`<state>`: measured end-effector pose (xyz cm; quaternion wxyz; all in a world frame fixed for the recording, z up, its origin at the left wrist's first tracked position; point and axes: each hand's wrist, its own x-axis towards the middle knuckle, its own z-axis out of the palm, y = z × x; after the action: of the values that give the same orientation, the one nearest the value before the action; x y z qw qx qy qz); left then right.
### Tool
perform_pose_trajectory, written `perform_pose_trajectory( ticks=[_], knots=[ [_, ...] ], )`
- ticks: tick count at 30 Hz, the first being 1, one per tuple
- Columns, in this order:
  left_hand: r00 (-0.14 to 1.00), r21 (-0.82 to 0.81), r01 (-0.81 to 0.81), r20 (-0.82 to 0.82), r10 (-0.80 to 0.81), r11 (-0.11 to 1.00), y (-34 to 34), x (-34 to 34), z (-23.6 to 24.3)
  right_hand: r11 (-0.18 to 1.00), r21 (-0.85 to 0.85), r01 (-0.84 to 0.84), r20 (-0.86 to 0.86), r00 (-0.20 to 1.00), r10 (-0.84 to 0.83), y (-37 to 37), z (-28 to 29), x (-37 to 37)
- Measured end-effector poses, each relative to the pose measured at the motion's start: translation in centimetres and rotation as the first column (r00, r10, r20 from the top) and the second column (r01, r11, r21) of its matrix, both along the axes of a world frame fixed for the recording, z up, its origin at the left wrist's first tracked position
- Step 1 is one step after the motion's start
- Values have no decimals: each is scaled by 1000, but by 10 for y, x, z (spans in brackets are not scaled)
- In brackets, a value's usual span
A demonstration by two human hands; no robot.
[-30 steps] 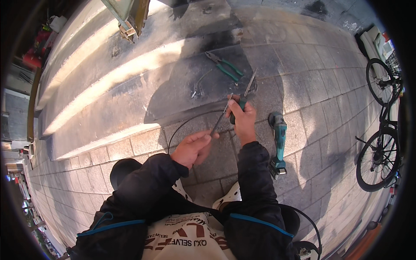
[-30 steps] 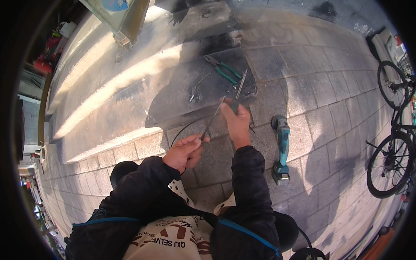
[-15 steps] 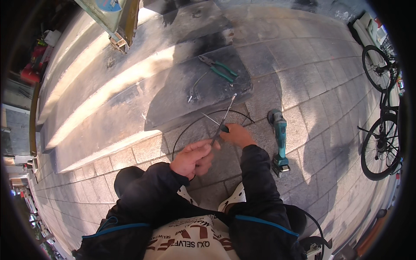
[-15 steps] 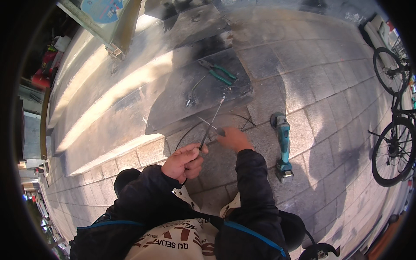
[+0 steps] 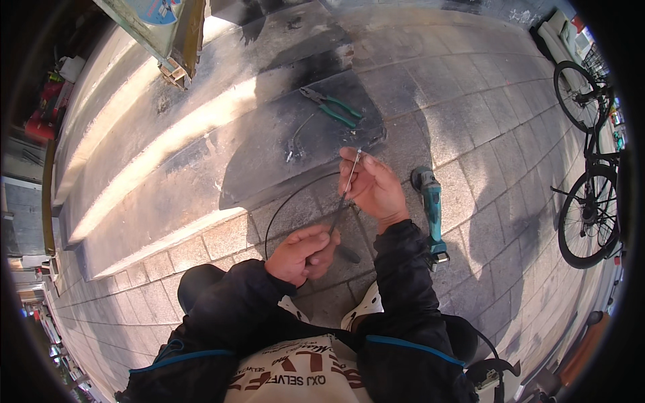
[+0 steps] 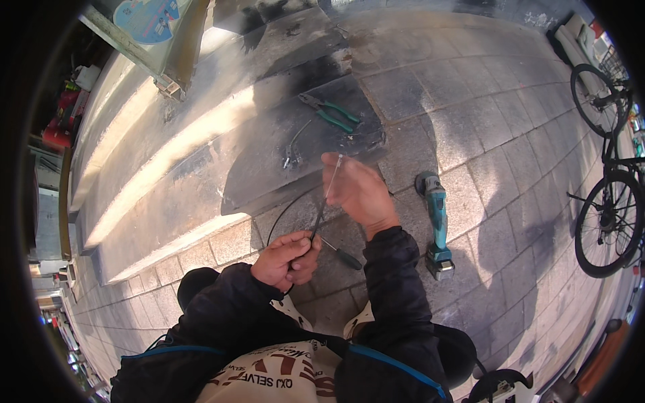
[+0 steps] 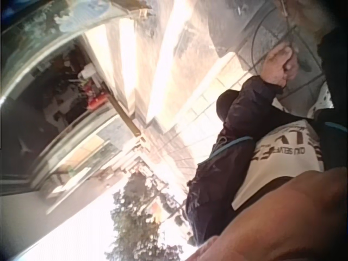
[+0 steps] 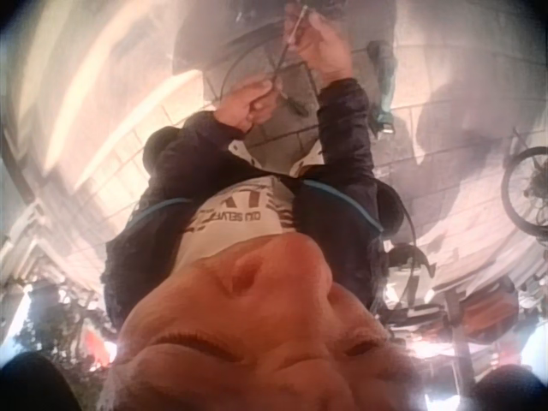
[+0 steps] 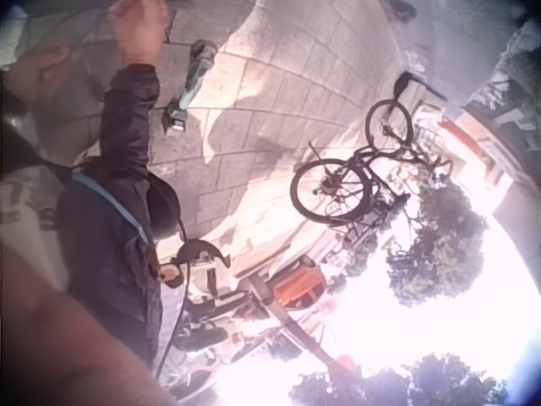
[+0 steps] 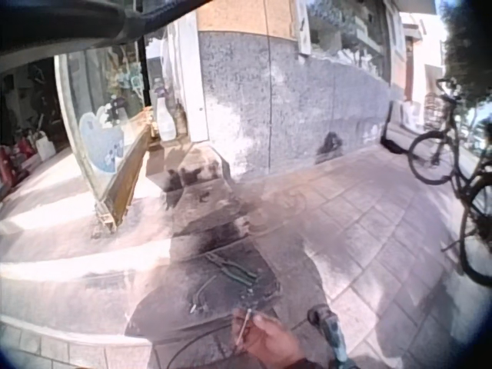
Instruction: The person uses pliers to cut and strip a black cable, then attaches a metal connector to its end. They route the cable along the handlebar of a white scooter and secure it near the front wheel area.
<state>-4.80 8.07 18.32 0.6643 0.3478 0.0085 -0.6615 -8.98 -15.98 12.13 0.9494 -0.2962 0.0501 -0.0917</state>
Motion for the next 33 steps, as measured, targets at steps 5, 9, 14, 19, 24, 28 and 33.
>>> perform_pose_trajectory(
  ticks=[5,9,14,19,24,28,33],
  knots=[
    [1000,13,4,-23,-3,1000,1,-2,4,994,110,21,134,990,-35,12,0,4],
    [999,7,19,-36,-19,1000,3,-2,7,990,125,59,89,994,-71,15,2,5],
    [993,-83,74,-89,-82,994,7,5,12,990,-138,35,39,999,-30,6,-3,-4],
    [995,-50,44,-88,-48,998,8,7,15,802,-593,-69,-179,983,-49,-9,29,-14],
    [997,17,-11,-72,12,1000,7,9,14,529,-848,11,-112,974,-199,-8,59,-16],
    [997,-14,-35,-71,34,999,5,15,16,119,-977,176,123,927,-355,-2,52,-9],
    [999,6,-55,3,55,998,6,16,21,-66,-958,278,280,870,-407,10,52,-4]
  ],
)
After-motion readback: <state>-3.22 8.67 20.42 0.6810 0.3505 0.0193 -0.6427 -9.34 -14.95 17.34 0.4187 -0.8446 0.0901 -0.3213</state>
